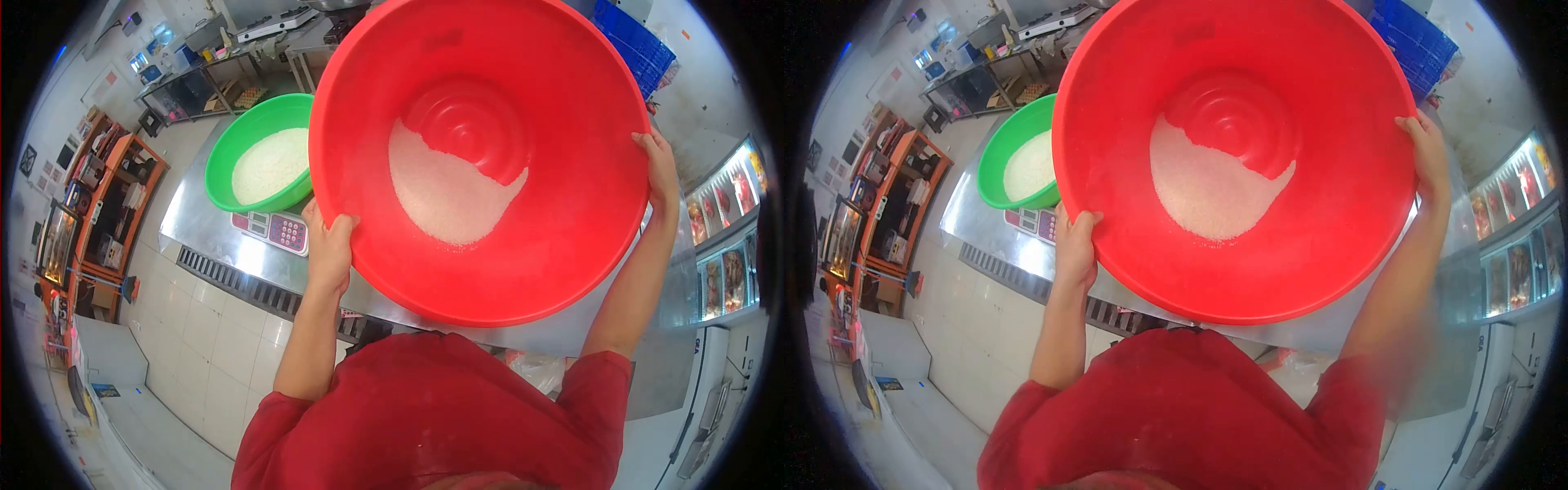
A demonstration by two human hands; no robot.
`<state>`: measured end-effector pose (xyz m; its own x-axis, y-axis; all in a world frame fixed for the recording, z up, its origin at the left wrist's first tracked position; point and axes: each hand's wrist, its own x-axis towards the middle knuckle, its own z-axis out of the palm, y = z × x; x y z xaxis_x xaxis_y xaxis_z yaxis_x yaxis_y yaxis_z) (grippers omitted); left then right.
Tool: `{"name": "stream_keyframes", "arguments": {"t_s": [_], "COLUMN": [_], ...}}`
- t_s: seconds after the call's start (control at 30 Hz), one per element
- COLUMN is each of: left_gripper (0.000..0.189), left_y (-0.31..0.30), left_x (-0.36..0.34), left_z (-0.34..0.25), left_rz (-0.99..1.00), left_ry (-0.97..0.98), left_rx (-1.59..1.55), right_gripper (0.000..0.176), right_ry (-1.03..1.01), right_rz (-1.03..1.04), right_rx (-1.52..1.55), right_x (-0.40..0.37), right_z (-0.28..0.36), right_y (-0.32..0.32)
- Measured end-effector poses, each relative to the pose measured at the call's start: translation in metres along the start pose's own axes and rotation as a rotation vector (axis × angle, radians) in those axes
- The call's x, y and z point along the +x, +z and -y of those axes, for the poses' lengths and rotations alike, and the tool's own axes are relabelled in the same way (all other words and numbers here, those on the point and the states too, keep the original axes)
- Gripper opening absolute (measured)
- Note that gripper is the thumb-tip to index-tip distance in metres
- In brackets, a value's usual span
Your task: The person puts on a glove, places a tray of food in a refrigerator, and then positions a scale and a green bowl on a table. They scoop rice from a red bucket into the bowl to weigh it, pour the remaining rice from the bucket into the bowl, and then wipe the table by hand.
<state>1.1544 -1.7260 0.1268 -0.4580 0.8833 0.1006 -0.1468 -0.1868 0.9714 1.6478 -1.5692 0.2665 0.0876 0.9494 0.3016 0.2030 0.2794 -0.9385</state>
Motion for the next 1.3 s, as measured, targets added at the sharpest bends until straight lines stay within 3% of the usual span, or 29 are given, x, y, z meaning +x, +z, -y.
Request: {"name": "stream_keyframes", "arguments": {"t_s": [0.07,0.13,0.27,0.33,0.4,0.57,0.63,0.77,0.83,0.9,0.97,1.03,1.13,1.3], "left_gripper": [0.047,0.04,0.034,0.032,0.041,0.044,0.045,0.041,0.043,0.051,0.04,0.065,0.065,0.066], "left_y": [0.001,0.013,0.021,0.019,0.015,0.006,0.01,0.005,-0.011,-0.028,-0.038,-0.058,-0.057,-0.054], "left_x": [-0.001,-0.006,-0.008,-0.005,-0.002,0.005,0.004,0.006,0.012,0.019,0.02,0.023,0.007,-0.005], "left_z": [-0.002,-0.014,-0.018,-0.009,0.0,0.0,-0.007,-0.008,0.008,0.027,0.039,0.056,0.056,0.051], "left_rz": [-0.006,0.039,-0.057,-0.025,0.026,0.056,0.05,0.032,0.03,0.034,0.041,0.045,0.04,0.063], "left_ry": [-0.024,-0.082,-0.116,-0.035,-0.007,-0.098,-0.11,-0.14,-0.14,-0.135,-0.109,-0.132,-0.146,-0.147], "left_rx": [0.003,-0.237,-0.283,-0.285,-0.26,-0.266,-0.251,-0.284,-0.285,-0.265,-0.289,-0.334,-0.353,-0.27], "right_gripper": [0.034,0.036,0.045,0.057,0.065,0.052,0.045,0.041,0.043,0.05,0.052,0.051,0.049,0.048], "right_ry": [0.075,0.087,0.155,0.196,0.37,0.207,0.222,0.14,0.146,-0.001,-0.112,-0.195,-0.28,-0.114], "right_rz": [0.021,-0.019,-0.031,-0.307,-0.316,-0.216,-0.249,-0.321,-0.262,-0.345,-0.442,-0.2,-0.268,-0.322], "right_rx": [-0.041,-0.203,-0.102,-0.146,-0.022,0.197,-0.025,0.034,0.005,-0.141,-0.233,0.049,-0.148,0.175], "right_x": [0.001,0.002,-0.023,-0.037,-0.057,-0.097,-0.098,-0.123,-0.129,-0.127,-0.133,-0.149,-0.159,-0.181], "right_z": [0.001,-0.002,0.009,0.006,0.008,0.006,-0.007,0.004,0.002,-0.015,-0.01,0.013,0.003,0.0], "right_y": [0.0,-0.006,0.01,0.021,0.024,0.025,0.02,0.034,0.033,0.031,0.042,0.056,0.059,0.059]}}
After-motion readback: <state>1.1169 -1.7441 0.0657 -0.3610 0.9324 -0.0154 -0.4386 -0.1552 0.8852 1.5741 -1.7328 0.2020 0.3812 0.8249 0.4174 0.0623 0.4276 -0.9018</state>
